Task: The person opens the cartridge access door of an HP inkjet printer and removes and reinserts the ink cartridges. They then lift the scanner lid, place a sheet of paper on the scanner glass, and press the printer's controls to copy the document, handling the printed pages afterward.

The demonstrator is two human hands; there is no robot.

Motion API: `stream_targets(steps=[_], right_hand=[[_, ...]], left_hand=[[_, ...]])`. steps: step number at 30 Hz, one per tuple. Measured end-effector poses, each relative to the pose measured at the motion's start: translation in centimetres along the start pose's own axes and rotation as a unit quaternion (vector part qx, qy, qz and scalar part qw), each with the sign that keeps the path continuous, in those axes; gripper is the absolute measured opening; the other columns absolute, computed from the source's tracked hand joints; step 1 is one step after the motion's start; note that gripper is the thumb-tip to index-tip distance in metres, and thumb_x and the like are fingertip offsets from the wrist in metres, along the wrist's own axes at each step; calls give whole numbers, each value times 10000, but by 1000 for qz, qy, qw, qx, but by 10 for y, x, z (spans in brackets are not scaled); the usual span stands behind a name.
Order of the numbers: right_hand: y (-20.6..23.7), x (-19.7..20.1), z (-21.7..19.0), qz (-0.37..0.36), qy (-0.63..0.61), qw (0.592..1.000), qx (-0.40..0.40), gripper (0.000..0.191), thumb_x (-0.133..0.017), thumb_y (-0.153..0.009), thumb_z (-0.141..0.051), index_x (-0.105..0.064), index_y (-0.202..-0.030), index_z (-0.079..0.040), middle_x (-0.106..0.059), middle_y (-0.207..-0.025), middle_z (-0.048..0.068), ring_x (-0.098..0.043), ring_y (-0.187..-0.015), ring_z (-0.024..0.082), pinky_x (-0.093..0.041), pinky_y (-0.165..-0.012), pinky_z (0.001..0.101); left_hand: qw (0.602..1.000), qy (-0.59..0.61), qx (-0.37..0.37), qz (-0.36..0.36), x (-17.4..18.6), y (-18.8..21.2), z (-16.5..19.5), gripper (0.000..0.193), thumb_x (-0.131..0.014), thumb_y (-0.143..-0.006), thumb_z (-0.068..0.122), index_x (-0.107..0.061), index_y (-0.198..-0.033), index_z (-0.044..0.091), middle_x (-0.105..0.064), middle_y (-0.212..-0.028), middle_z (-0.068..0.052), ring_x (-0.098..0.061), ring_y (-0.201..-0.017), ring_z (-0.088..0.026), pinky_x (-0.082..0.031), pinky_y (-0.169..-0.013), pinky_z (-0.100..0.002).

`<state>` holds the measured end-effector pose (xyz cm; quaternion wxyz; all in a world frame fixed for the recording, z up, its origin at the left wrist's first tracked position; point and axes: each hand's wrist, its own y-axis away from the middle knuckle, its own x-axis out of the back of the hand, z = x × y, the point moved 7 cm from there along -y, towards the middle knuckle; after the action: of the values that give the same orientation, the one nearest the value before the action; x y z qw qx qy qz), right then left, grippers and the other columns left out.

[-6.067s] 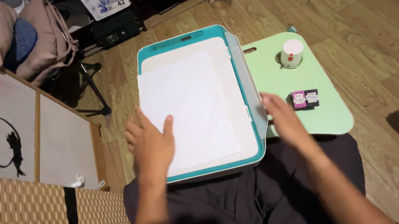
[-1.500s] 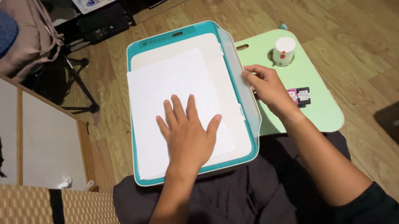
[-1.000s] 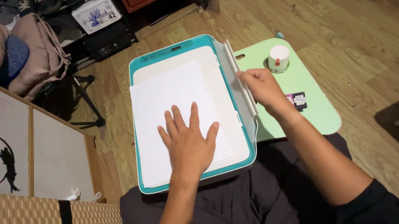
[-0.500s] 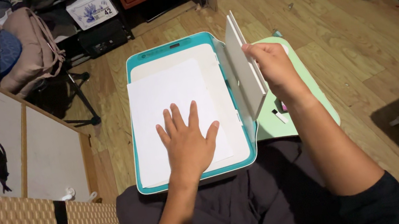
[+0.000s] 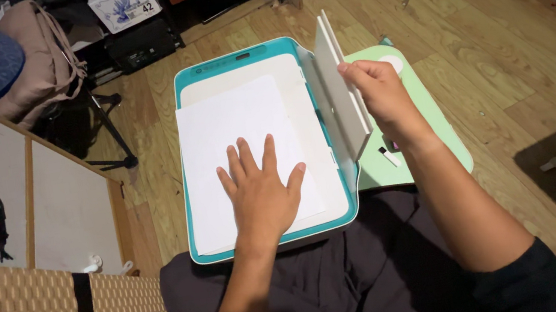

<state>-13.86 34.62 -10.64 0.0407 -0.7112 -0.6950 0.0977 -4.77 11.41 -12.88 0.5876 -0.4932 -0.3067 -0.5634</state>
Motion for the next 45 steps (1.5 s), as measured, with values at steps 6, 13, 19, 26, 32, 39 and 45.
stream_targets(steps=[6,13,19,26,32,39,45], right_hand=[[-3,-2,-4,-2,74,997,-7,387,-648,-1039,-339,-590,-748,-90,-477,-681,-93,-363,-598,22,-285,-524,253],[2,-7,-16,-14,129,991,-45,397,-599,-1017,-361,-680,-757,-73,-551,-614,-71,-432,-523,30,-326,-474,259],[1,-9,-26,-37,186,980,-54,454,-556,-1021,-356,-634,-692,-52,-530,-539,-31,-446,-427,74,-350,-409,298],[2,-7,-22,-11,175,983,-47,478,-556,-1033,-359,-582,-655,-67,-505,-537,-39,-424,-432,78,-331,-412,295],[3,-15,-33,-31,243,966,-79,475,-556,-1027,-359,-534,-650,-70,-417,-516,-36,-367,-414,83,-292,-387,303],[-7,-17,-14,-68,248,959,-118,492,-548,-1027,-351,-539,-638,-49,-418,-490,-30,-349,-399,95,-269,-388,313],[4,-12,28,-53,255,954,-149,522,-537,-1038,-388,-531,-668,-20,-421,-490,-13,-355,-406,102,-282,-391,322]], left_hand=[[1000,4,3,4,1,2,-1,769,-540,-951,567,-391,-1542,98,-227,-1580,-356,-121,-1496,-516,-64,-1160,-676],[1000,3,4,5,4,2,-1,767,-546,-946,564,-393,-1539,103,-237,-1577,-353,-126,-1494,-513,-64,-1162,-676],[1000,8,3,-1,4,2,-2,769,-548,-947,562,-391,-1540,98,-234,-1577,-355,-122,-1496,-512,-63,-1162,-676],[1000,8,5,-6,4,1,-4,779,-548,-945,564,-381,-1538,88,-225,-1575,-356,-112,-1494,-508,-59,-1161,-674],[1000,13,12,-16,6,2,-3,772,-541,-953,564,-377,-1542,93,-217,-1587,-350,-107,-1502,-506,-56,-1171,-664],[1000,14,15,-21,4,-1,-3,773,-551,-946,557,-375,-1540,94,-211,-1583,-350,-99,-1499,-507,-48,-1163,-667],[1000,20,17,-12,5,1,-3,774,-556,-939,557,-390,-1535,92,-223,-1581,-346,-115,-1499,-504,-56,-1163,-670]])
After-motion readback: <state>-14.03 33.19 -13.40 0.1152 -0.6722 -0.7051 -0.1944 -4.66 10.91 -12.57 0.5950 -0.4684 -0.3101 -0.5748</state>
